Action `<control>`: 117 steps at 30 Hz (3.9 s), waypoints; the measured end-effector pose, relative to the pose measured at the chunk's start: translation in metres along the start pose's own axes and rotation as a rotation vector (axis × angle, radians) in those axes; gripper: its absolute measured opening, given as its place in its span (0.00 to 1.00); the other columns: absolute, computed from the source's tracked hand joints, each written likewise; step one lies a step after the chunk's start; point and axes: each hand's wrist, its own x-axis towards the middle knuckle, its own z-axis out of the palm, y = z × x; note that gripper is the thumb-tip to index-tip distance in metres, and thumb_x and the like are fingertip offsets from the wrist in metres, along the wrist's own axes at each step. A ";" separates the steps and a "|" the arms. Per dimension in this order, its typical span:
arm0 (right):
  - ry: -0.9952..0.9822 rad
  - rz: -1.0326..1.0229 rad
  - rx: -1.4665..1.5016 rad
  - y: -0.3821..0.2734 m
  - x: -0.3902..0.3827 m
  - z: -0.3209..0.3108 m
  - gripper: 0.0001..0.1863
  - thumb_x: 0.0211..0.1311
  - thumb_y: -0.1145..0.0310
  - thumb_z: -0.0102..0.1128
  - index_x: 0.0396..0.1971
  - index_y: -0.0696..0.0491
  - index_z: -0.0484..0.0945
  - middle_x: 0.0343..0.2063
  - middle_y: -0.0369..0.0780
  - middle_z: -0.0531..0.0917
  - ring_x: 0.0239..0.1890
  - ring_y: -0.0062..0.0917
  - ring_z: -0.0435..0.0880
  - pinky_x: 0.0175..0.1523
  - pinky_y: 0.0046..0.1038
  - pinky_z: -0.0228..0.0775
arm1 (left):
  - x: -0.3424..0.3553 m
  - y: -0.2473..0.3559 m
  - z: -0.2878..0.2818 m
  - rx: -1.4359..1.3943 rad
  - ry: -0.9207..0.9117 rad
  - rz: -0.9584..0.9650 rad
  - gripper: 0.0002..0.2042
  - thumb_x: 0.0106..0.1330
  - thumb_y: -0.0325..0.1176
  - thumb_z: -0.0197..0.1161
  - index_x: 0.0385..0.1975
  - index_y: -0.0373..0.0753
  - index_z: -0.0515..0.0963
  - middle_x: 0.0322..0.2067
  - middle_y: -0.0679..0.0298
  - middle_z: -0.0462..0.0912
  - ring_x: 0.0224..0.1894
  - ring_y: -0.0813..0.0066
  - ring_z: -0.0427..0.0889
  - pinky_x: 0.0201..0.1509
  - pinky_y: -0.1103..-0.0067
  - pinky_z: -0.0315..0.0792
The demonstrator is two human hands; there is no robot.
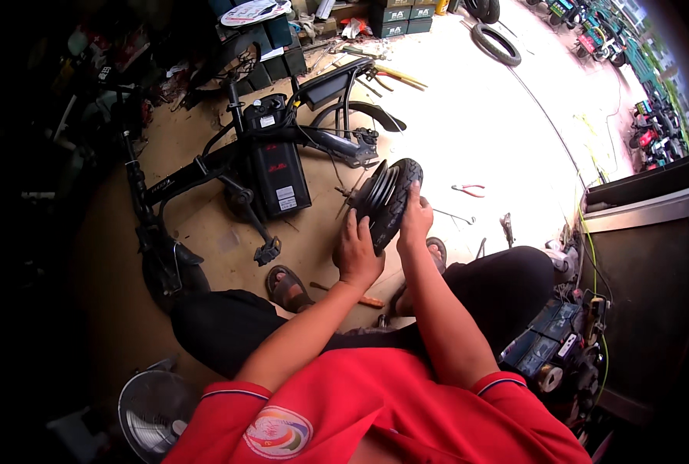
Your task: The person uses a screwdriver to pry a tire away from a wheel rim by hand while sitting on the floor.
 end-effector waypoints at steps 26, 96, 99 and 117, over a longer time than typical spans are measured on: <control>-1.768 -0.436 -2.324 0.113 0.096 -0.047 0.18 0.51 0.58 0.78 0.41 0.49 0.94 0.44 0.42 0.93 0.46 0.37 0.92 0.50 0.40 0.84 | 0.059 0.012 -0.016 -0.053 -0.077 -0.008 0.28 0.53 0.27 0.76 0.53 0.32 0.72 0.70 0.37 0.68 0.69 0.35 0.72 0.73 0.56 0.68; -1.014 -0.648 -0.509 0.049 0.075 -0.172 0.27 0.74 0.70 0.66 0.70 0.55 0.74 0.42 0.46 0.84 0.41 0.38 0.81 0.56 0.32 0.73 | 0.095 0.031 -0.020 0.122 -0.220 0.241 0.36 0.49 0.33 0.79 0.59 0.29 0.72 0.74 0.33 0.64 0.67 0.33 0.73 0.72 0.58 0.71; -0.975 -0.785 -0.579 0.024 0.074 -0.179 0.26 0.73 0.72 0.66 0.70 0.55 0.76 0.39 0.46 0.82 0.39 0.36 0.78 0.58 0.30 0.72 | 0.096 0.032 -0.016 0.133 -0.223 0.255 0.34 0.50 0.35 0.78 0.58 0.29 0.73 0.72 0.32 0.65 0.65 0.32 0.74 0.71 0.57 0.72; -1.037 -0.607 -0.630 -0.027 0.067 -0.179 0.29 0.77 0.69 0.58 0.76 0.49 0.68 0.47 0.57 0.85 0.50 0.55 0.86 0.57 0.41 0.78 | 0.111 0.054 -0.015 0.110 -0.282 -0.010 0.57 0.55 0.46 0.80 0.78 0.27 0.51 0.67 0.39 0.67 0.67 0.40 0.71 0.71 0.58 0.69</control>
